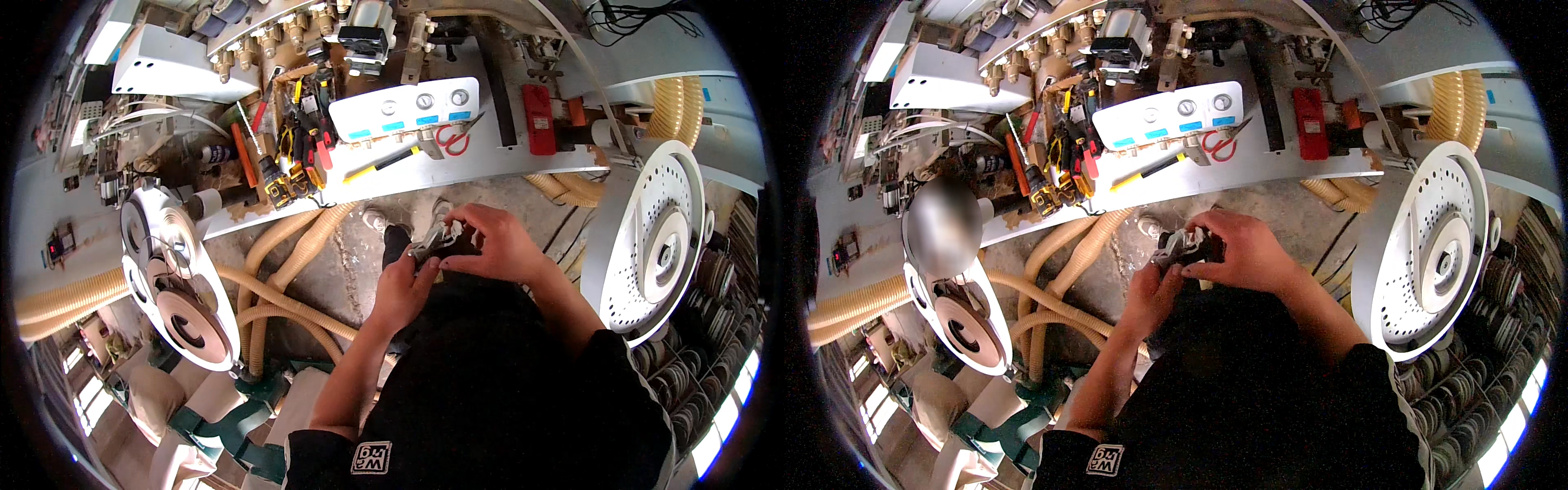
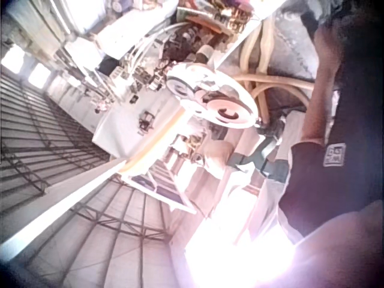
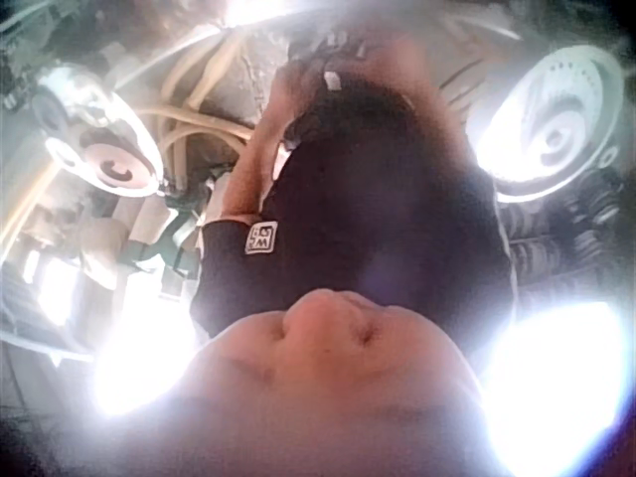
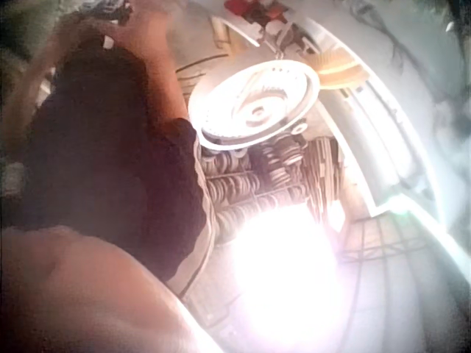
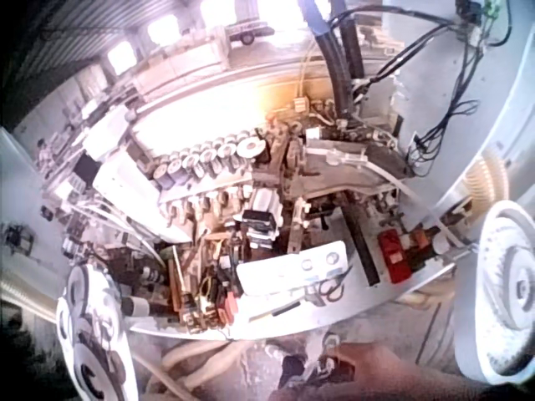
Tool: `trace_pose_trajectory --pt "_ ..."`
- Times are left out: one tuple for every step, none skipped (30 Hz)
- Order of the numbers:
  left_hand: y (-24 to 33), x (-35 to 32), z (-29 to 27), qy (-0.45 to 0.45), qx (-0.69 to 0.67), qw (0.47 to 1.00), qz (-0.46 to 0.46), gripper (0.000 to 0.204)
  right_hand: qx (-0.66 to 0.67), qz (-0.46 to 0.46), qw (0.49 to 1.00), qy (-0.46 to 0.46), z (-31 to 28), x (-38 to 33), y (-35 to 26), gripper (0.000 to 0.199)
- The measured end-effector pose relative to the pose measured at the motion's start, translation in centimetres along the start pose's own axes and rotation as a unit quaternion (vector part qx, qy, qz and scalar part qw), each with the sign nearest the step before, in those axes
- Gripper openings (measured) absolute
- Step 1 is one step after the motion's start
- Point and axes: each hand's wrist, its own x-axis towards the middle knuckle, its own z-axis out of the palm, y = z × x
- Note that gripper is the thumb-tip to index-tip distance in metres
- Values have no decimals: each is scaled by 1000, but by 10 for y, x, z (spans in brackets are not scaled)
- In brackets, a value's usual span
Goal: The person clears debris from a machine component with a handheld tool and wipes it with a cloth, then secures a part using a wrench and a drill at a workstation.
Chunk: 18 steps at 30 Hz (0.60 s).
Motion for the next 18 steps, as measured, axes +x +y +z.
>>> trace_pose_trajectory --pt "8 -1 -3 -28 -22 999 -31 46 4 5 1000 -16 -3 0 1 41" --pt "14 -3 -7 -55 -44 996 -63 45 8 11 999 -32 -6 0 2 40" --pt "17 -5 -10 -79 -65 990 -96 43 20 -5 999 -42 -6 0 5 40" --pt "19 -6 -10 -72 -71 990 -96 43 18 -10 999 -45 -7 0 5 39" --pt "20 -8 -9 -66 -76 990 -95 42 16 -16 999 -47 -8 1 3 38" --pt "20 -9 -10 -60 -81 990 -95 42 14 -21 998 -49 -9 2 1 36" --pt "19 -11 -10 -57 -78 991 -96 41 13 -16 998 -51 -9 2 -2 36" --pt "17 -12 -11 -55 -74 991 -97 40 11 -11 998 -53 -10 2 -6 35" --pt "20 -13 -11 -55 -71 991 -97 39 9 -3 999 -54 -10 2 -8 35" --pt "25 -15 -11 -40 -62 995 -71 38 19 6 999 -42 -8 2 -7 34" --pt "34 -17 -12 -25 -52 997 -44 37 30 14 999 -29 -6 2 -5 33" --pt "40 -20 -12 -8 -43 999 -18 36 41 22 999 -19 -4 3 -4 32" --pt "39 -23 -11 -20 -47 998 -33 35 28 1 999 -31 -6 3 -4 32" --pt "35 -25 -10 -31 -51 997 -47 34 16 -19 999 -43 -9 3 -6 32" --pt "34 -26 -8 -44 -55 996 -61 33 2 -38 998 -53 -11 2 -6 31" --pt "36 -25 -7 -56 -47 993 -91 33 -4 -53 998 -45 -10 1 -5 31" --pt "40 -22 -7 -69 -40 990 -120 33 -10 -67 997 -37 -9 0 -4 30" --pt "44 -21 -7 -81 -32 985 -150 33 -16 -81 996 -29 -9 -1 -4 29"
